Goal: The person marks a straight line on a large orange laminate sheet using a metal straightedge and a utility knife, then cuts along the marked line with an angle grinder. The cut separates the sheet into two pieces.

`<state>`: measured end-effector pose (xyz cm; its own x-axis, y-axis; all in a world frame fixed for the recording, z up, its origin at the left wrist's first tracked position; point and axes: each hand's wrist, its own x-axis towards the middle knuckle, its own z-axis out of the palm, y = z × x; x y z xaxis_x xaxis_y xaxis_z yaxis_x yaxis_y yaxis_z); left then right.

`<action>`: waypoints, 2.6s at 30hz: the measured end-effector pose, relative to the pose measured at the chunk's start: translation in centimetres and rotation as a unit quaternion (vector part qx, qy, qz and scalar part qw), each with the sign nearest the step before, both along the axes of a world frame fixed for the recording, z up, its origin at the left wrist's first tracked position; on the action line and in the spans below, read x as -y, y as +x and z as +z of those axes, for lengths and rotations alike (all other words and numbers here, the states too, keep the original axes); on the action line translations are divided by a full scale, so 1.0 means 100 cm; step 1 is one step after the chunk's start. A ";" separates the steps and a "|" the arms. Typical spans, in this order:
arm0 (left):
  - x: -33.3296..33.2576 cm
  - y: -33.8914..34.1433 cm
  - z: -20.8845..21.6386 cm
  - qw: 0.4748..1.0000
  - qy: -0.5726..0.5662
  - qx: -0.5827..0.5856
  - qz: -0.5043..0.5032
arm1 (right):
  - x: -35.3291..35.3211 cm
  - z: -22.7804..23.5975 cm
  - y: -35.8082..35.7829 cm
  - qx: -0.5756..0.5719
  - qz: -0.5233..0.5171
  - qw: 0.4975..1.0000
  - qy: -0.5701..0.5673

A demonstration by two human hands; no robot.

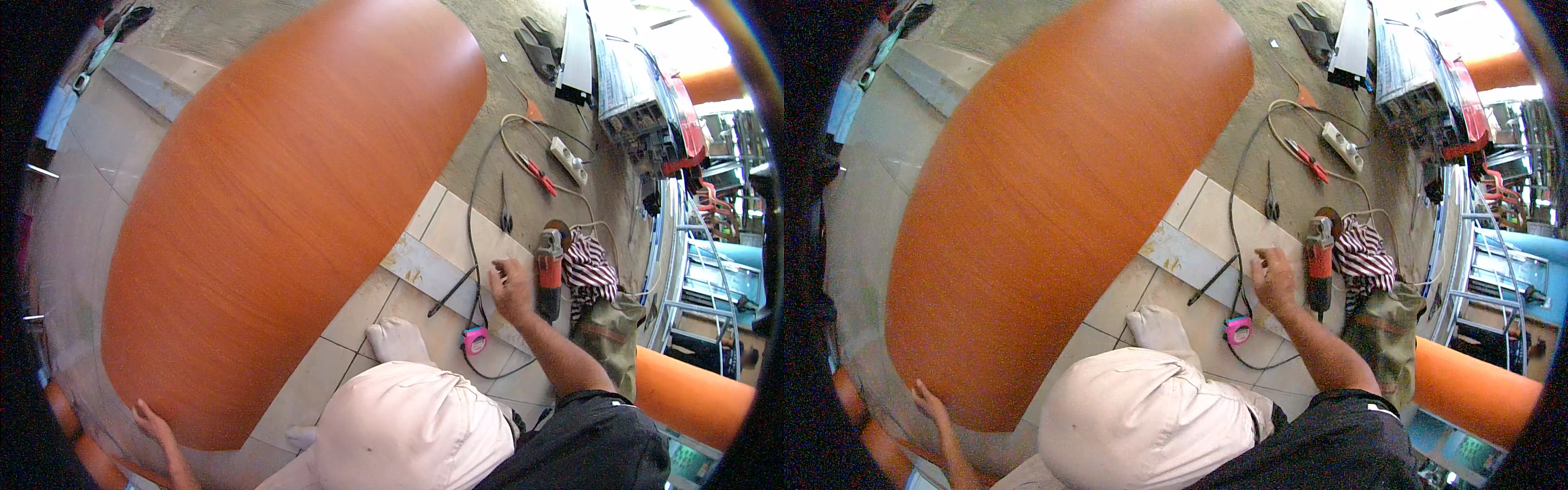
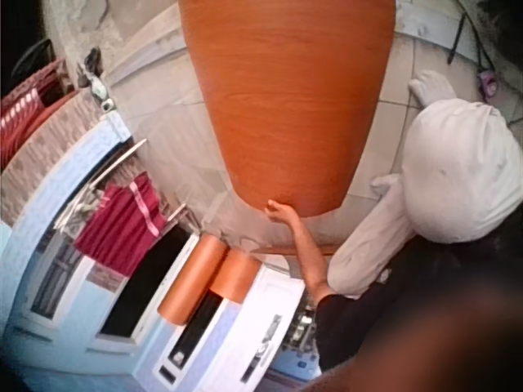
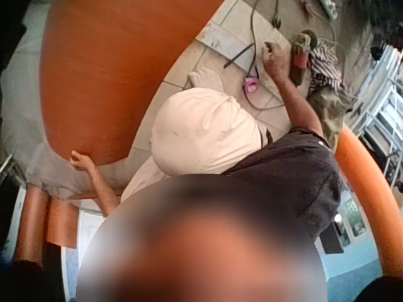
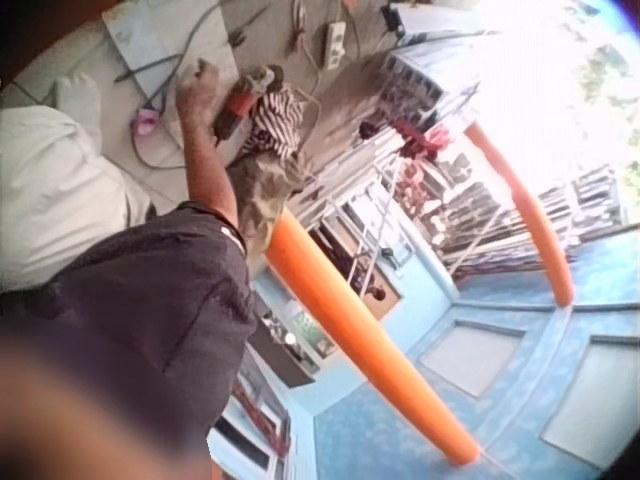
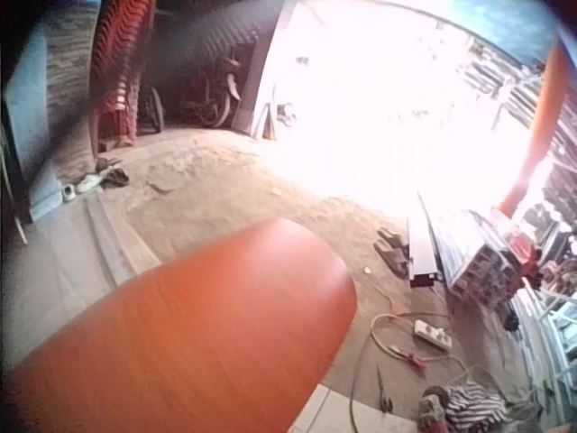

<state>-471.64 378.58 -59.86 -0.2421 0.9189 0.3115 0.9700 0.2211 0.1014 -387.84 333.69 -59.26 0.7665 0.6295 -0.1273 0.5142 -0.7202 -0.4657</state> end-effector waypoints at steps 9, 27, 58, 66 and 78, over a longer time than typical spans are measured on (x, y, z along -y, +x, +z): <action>0.022 0.006 0.047 0.733 -0.130 0.651 0.150 | -0.037 0.007 -0.043 -0.002 0.166 0.983 -0.079; -0.012 0.003 0.053 0.736 -0.055 0.663 0.128 | -0.078 -0.034 -0.058 -0.043 0.042 0.996 0.069; 0.037 -0.161 0.079 0.926 -0.077 0.330 0.167 | -0.120 -0.007 -0.080 0.066 0.081 0.991 -0.084; 0.052 -0.186 0.110 0.937 -0.066 0.258 0.225 | -0.119 -0.029 -0.068 0.117 0.086 0.989 -0.034; 0.075 -0.260 0.164 0.935 -0.047 0.188 0.296 | -0.140 -0.046 -0.058 0.187 0.108 0.976 0.036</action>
